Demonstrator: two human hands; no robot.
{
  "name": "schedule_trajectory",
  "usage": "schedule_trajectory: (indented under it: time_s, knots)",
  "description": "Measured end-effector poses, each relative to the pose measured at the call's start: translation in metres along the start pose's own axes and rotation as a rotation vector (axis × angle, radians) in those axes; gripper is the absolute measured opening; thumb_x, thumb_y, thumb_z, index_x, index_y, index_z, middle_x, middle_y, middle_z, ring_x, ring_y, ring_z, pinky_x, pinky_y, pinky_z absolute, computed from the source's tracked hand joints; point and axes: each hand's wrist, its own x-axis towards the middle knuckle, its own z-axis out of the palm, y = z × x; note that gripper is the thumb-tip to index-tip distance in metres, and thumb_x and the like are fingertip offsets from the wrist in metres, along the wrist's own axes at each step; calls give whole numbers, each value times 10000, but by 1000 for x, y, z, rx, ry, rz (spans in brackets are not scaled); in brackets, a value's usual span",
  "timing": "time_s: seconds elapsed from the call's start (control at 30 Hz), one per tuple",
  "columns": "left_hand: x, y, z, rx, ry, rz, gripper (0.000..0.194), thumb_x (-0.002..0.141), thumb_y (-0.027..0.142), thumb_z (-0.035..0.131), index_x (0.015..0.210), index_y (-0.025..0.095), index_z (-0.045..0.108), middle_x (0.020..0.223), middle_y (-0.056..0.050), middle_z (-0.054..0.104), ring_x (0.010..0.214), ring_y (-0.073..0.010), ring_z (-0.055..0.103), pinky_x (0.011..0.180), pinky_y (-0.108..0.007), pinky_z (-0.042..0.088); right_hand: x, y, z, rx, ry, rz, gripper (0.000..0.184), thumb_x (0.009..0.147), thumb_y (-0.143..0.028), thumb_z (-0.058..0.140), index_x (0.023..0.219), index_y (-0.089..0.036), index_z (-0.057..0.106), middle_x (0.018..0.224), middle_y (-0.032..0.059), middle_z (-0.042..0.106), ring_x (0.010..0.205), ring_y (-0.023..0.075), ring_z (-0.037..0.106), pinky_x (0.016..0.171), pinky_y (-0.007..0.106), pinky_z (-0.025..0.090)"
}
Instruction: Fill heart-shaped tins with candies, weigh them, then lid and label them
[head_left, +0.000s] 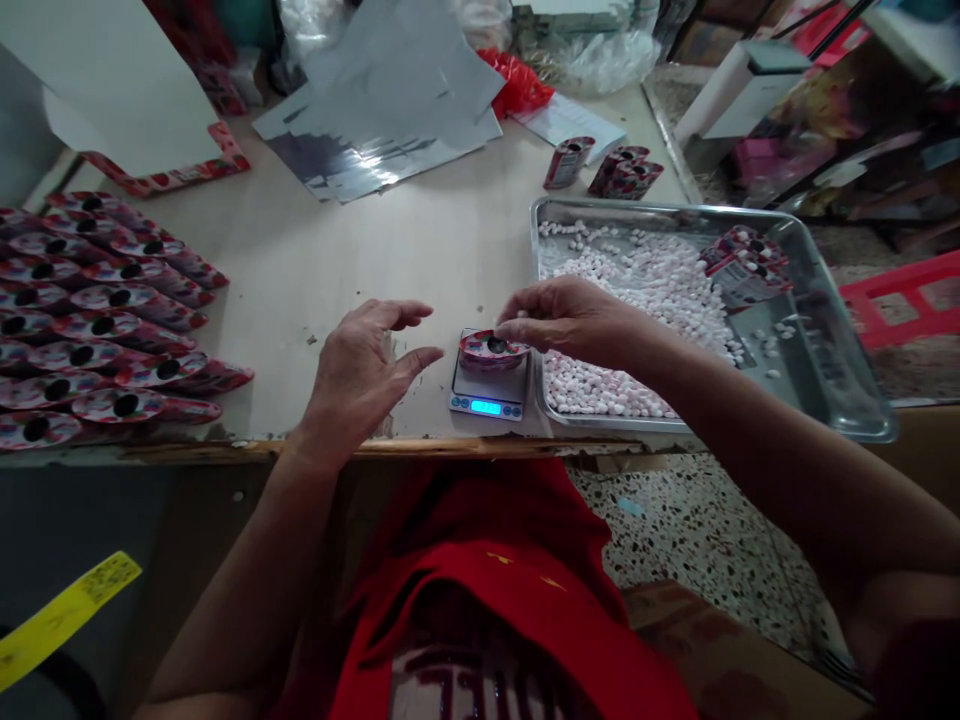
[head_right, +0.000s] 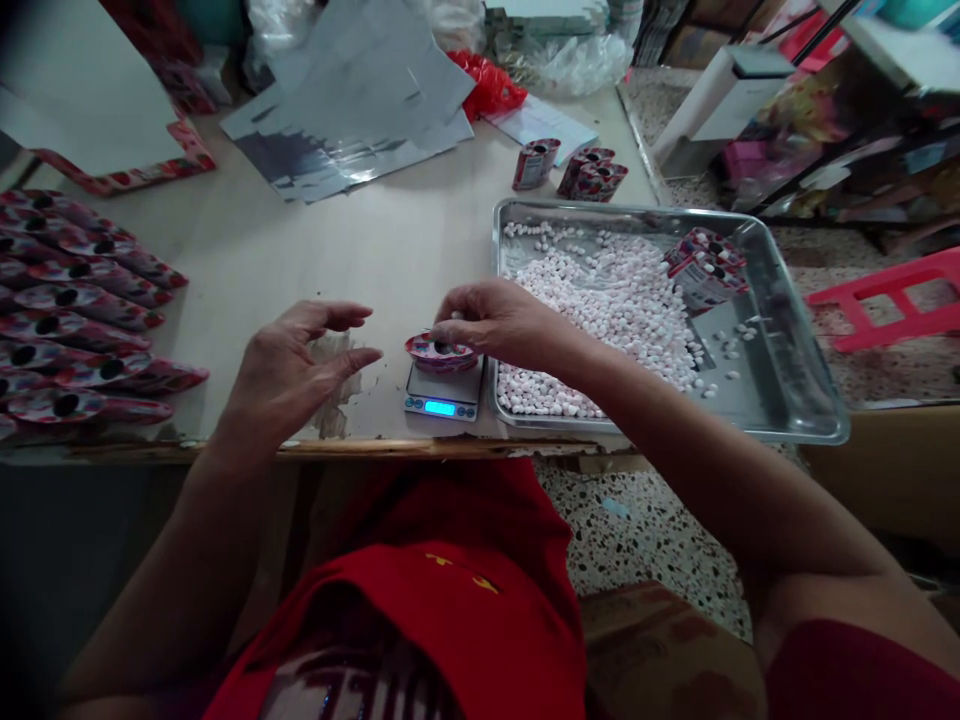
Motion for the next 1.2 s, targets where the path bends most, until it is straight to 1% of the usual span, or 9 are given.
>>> schedule_trajectory:
  time_s: [0.1,0.2,0.43,0.6,0.77,0.87,1.0,1.1,1.2]
  knots:
    - [-1,-1,-3,-2,-26,-6,382,876,312,831,1243,252,743,1247,-63,757,1143,-254,698,1074,-423,533,7,-4,4,-78,-76,29,242,828,-399,881,870,-197,755,633,-22,619,626,125,511,564,288,329]
    - [-1,-5,-6,-17,-36,-11,381,880,318,824,1248,264,740,1266,-62,754,1173,-261,695,1071,-421,536,7,-1,0,-92,-76,76,265,791,-376,920,913,-217,747,605,-40,601,597,121,478,540,287,303]
    - [6,-10,3,-70,-61,7,411,877,323,829,1272,259,737,1282,-68,755,1149,-249,701,1061,-424,543,-4,20,-21,226,210,85,405,792,-474,946,751,-237,621,601,-28,494,561,109,382,521,295,246]
    - [9,-5,14,-53,-86,17,428,887,360,837,1294,278,732,1306,-63,744,1175,-255,695,1055,-425,534,1,12,-3,56,142,18,357,764,-500,930,789,-198,744,650,7,583,651,145,508,578,319,336]
    - [8,-5,14,-55,-101,-5,437,886,352,840,1300,272,726,1308,-69,744,1180,-258,692,1050,-429,539,6,4,14,-94,166,0,346,714,-416,974,864,-177,774,620,-19,542,674,147,511,588,304,321]
    - [10,-6,13,-59,-94,-3,432,879,350,844,1288,268,735,1297,-74,747,1170,-265,691,1040,-430,540,9,9,9,100,225,36,294,790,-386,923,908,-189,739,685,-3,575,693,147,516,573,280,373]
    - [13,-8,14,-59,-79,4,421,868,345,858,1268,270,752,1275,-65,752,1148,-255,695,1030,-416,535,10,35,-23,565,382,174,191,833,-190,807,958,-224,668,780,-1,591,672,122,534,553,240,476]
    - [11,-10,15,-53,-73,-8,414,871,350,856,1266,275,758,1268,-57,753,1148,-248,697,1028,-407,536,1,64,-49,828,587,261,243,835,-62,690,980,-248,632,866,5,609,681,111,582,552,217,559]
    - [10,-12,17,-55,-78,-24,402,875,350,851,1259,272,764,1274,-57,753,1160,-247,700,1020,-396,545,-14,87,-54,995,836,308,290,852,2,595,1001,-247,613,989,34,636,790,131,670,602,217,643]
